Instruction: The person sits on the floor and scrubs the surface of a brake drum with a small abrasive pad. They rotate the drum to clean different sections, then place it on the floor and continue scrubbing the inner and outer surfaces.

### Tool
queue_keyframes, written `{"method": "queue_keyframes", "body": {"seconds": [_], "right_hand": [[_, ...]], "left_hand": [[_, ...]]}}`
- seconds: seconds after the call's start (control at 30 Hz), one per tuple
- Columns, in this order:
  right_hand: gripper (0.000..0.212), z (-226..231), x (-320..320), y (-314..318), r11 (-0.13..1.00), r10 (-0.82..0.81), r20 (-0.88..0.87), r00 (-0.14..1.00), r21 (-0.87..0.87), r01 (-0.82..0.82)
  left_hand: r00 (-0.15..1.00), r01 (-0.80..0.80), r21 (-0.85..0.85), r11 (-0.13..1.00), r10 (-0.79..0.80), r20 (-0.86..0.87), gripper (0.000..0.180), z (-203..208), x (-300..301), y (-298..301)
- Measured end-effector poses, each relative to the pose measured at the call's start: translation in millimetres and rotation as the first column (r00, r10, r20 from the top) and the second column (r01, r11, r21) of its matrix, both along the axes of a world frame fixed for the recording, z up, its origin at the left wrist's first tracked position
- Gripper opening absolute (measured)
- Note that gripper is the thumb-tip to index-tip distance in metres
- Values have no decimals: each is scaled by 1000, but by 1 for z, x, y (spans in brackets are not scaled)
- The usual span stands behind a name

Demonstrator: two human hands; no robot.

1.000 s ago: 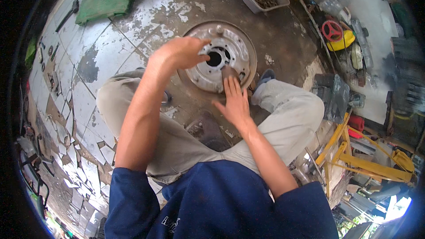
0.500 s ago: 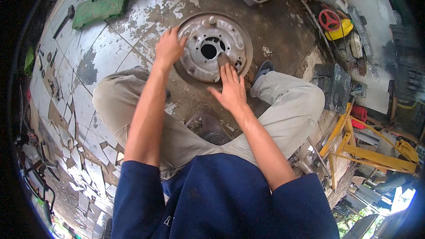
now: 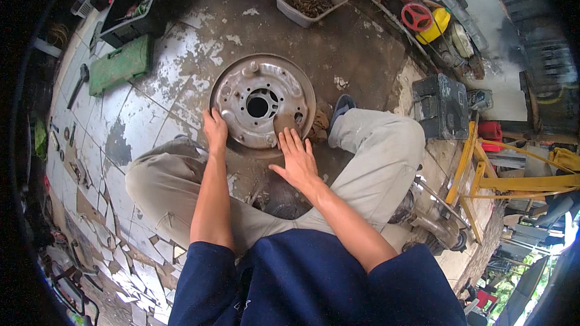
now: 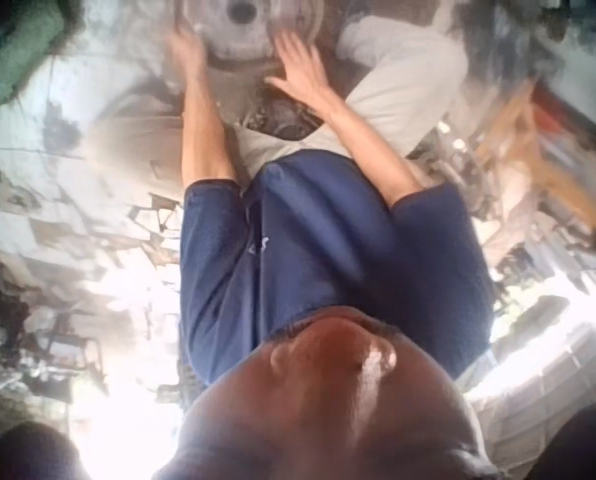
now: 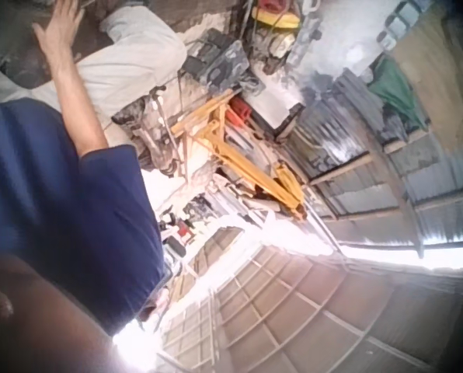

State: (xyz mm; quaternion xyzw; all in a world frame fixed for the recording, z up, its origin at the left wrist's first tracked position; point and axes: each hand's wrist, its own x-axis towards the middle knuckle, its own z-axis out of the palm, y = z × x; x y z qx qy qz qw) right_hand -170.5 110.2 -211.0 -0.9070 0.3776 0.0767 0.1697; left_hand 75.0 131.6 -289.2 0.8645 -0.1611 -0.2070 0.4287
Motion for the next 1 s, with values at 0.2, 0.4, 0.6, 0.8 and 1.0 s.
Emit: {"method": "queue_keyframes", "body": {"seconds": [0.2,0.4,0.6,0.8,1.0], "right_hand": [[97,-10,17,-29,997,-16,63,998,-79,21],[95,0,4,-8,1000,-21,11,1000,-4,21],[97,-4,14,-15,1000,-12,55,998,-28,14],[99,-6,8,-18,997,-26,27,999,-73,28],[96,0,4,-8,996,-88,57,994,-29,90]], "left_hand": [[996,-4,-96,995,12,85,41,-18,9,-10],[993,-35,50,998,29,118,41,-11,-17,5],[974,-76,-97,992,94,204,41,-18,-12,5],[961,-15,-85,996,38,276,40,-39,-6,2],[986,43,-95,995,-27,167,45,-45,-8,7]]}}
